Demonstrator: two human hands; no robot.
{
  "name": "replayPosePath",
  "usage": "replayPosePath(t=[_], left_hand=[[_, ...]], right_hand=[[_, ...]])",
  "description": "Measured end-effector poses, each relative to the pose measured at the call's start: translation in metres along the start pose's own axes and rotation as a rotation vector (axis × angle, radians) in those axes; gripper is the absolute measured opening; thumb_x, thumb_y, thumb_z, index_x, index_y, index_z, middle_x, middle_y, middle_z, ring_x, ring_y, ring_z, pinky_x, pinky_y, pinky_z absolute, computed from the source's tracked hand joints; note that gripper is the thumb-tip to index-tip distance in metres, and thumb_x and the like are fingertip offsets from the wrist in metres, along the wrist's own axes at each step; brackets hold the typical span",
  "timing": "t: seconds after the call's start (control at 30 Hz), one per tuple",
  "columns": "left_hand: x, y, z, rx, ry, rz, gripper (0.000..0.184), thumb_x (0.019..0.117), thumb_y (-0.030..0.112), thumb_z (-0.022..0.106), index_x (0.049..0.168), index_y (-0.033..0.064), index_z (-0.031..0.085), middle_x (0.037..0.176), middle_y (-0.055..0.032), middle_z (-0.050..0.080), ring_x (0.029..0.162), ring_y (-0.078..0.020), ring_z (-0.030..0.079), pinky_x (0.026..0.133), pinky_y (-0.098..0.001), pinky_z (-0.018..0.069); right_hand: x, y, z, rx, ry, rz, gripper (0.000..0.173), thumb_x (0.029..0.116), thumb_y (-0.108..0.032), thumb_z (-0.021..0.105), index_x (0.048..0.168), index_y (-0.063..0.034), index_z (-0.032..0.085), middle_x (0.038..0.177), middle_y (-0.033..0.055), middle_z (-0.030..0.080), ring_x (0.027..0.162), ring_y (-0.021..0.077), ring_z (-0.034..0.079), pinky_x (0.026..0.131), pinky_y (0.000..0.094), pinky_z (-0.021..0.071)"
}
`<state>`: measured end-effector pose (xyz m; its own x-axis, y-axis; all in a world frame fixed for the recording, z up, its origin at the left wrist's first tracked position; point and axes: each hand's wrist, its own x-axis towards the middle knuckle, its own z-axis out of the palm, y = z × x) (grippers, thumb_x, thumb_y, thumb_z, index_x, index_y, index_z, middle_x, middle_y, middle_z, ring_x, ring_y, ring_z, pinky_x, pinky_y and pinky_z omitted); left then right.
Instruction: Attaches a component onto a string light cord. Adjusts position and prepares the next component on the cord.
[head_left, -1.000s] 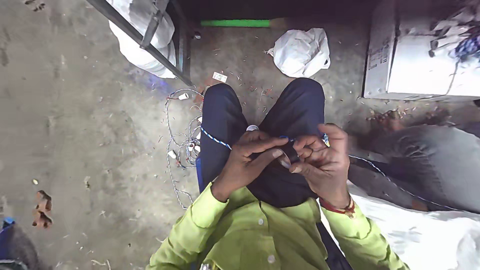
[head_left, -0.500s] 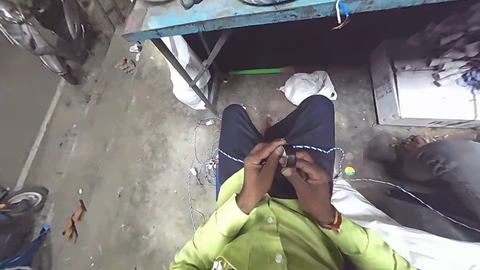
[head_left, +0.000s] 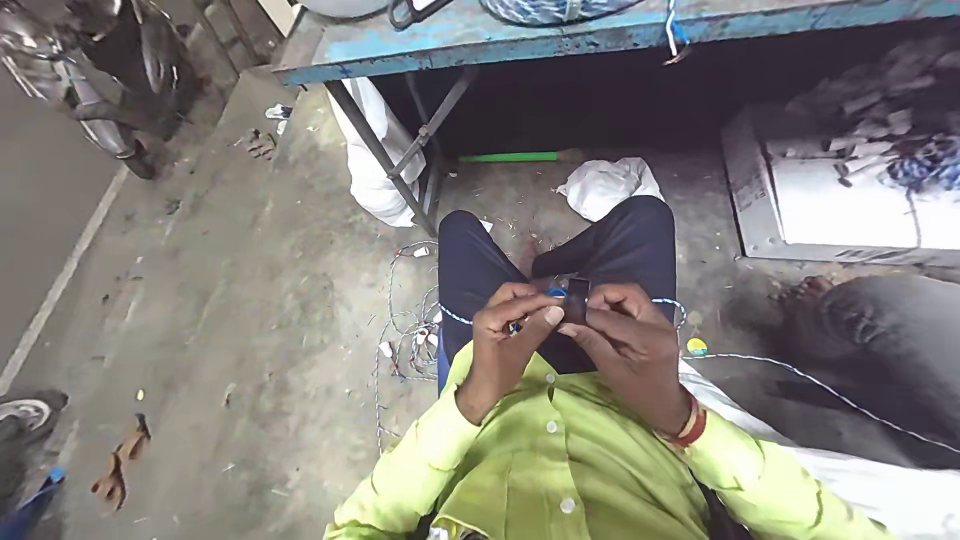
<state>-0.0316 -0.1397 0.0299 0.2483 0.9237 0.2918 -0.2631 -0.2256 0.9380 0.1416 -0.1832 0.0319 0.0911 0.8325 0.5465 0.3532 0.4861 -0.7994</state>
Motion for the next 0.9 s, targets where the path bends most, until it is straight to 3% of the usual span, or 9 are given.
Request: replayPosePath(t=[0.13,0.27,0.37,0.43,0.5,0.6,0.73,0.8,0.9], left_hand=[[0.002,-0.001,0.001,0.102,-0.012,0.022,0.022,0.091,0.021,0.077,0.104,0.0032,0.079,0.102,-0.0023,0.068,0.088,-0.0065,0.062,0.074,-0.0214,0.0536],[0.001,-0.003,0.007,0.264,0.015,0.091,0.021,0.086,0.016,0.083,0.101,0.0022,0.079,0.105,-0.0042,0.065,0.091,-0.0079,0.063,0.078,-0.0234,0.0576],[-0.002,-0.005,0.007,0.342,-0.005,0.117,0.019,0.0897,0.012,0.077,0.105,0.0016,0.077,0.109,-0.005,0.064,0.098,-0.0084,0.062,0.084,-0.0244,0.0575],[-0.001,-0.002,0.004,0.386,-0.048,0.134,0.022,0.0925,0.013,0.074,0.11,0.0007,0.076,0.111,-0.0068,0.064,0.103,-0.0096,0.061,0.088,-0.0257,0.0561],[0.003,-0.001,0.001,0.433,-0.098,0.144,0.024,0.0939,0.013,0.071,0.114,-0.0003,0.075,0.113,-0.0088,0.063,0.103,-0.0105,0.061,0.088,-0.026,0.056],[0.008,0.0,-0.004,0.499,-0.169,0.136,0.026,0.0951,0.013,0.07,0.117,0.0002,0.074,0.114,-0.01,0.062,0.103,-0.0117,0.061,0.089,-0.0262,0.0559],[0.012,0.002,-0.012,0.599,-0.284,0.179,0.027,0.0971,0.012,0.066,0.121,0.0018,0.073,0.117,-0.0115,0.062,0.108,-0.0162,0.059,0.092,-0.03,0.0537],[0.014,0.005,-0.017,0.635,-0.347,0.206,0.027,0.0991,0.012,0.063,0.123,0.0027,0.072,0.117,-0.0121,0.061,0.107,-0.0177,0.058,0.092,-0.0311,0.0525],[0.016,0.008,-0.022,0.644,-0.416,0.219,0.028,0.1003,0.01,0.06,0.125,0.0041,0.072,0.117,-0.0131,0.061,0.109,-0.0191,0.058,0.094,-0.0325,0.0519]], right_hand=[[0.003,0.003,0.001,-0.238,-0.014,-0.11,0.018,0.0976,-0.023,0.07,0.093,-0.006,0.075,0.098,0.0101,0.064,0.088,0.0104,0.059,0.078,0.0212,0.0508],[0.005,0.008,0.001,-0.318,-0.047,-0.109,0.016,0.0969,-0.017,0.069,0.092,-0.0033,0.076,0.096,0.0136,0.066,0.089,0.0154,0.063,0.08,0.0243,0.0545],[0.004,0.011,-0.007,-0.216,-0.109,-0.053,0.015,0.0922,-0.018,0.075,0.092,-0.0038,0.078,0.097,0.0085,0.07,0.089,0.0078,0.066,0.079,0.02,0.0562],[0.001,0.015,-0.015,-0.06,-0.093,-0.017,0.013,0.0888,-0.02,0.08,0.092,-0.007,0.078,0.098,0.004,0.071,0.088,0.0063,0.068,0.077,0.0224,0.0601],[-0.003,0.021,-0.021,0.033,-0.046,-0.002,0.016,0.0913,-0.024,0.077,0.1,-0.0109,0.072,0.104,0.0012,0.066,0.086,0.0057,0.065,0.072,0.0221,0.0584],[0.001,0.026,-0.032,0.047,-0.117,0.08,0.037,0.0989,-0.032,0.064,0.127,-0.009,0.061,0.124,0.0019,0.058,0.098,0.0068,0.06,0.08,0.023,0.0543],[0.011,0.028,-0.037,0.108,-0.224,0.219,0.025,0.0986,-0.026,0.068,0.113,-0.0058,0.067,0.102,0.0,0.066,0.079,0.0054,0.06,0.066,0.021,0.0535],[0.011,0.029,-0.039,0.14,-0.304,0.267,0.023,0.0975,-0.029,0.069,0.109,-0.01,0.068,0.1,-0.0022,0.064,0.075,0.0042,0.058,0.063,0.0199,0.0523],[0.009,0.027,-0.038,0.189,-0.387,0.284,0.023,0.0982,-0.032,0.068,0.106,-0.011,0.074,0.103,-0.0023,0.065,0.079,0.0041,0.061,0.065,0.0196,0.0544]])
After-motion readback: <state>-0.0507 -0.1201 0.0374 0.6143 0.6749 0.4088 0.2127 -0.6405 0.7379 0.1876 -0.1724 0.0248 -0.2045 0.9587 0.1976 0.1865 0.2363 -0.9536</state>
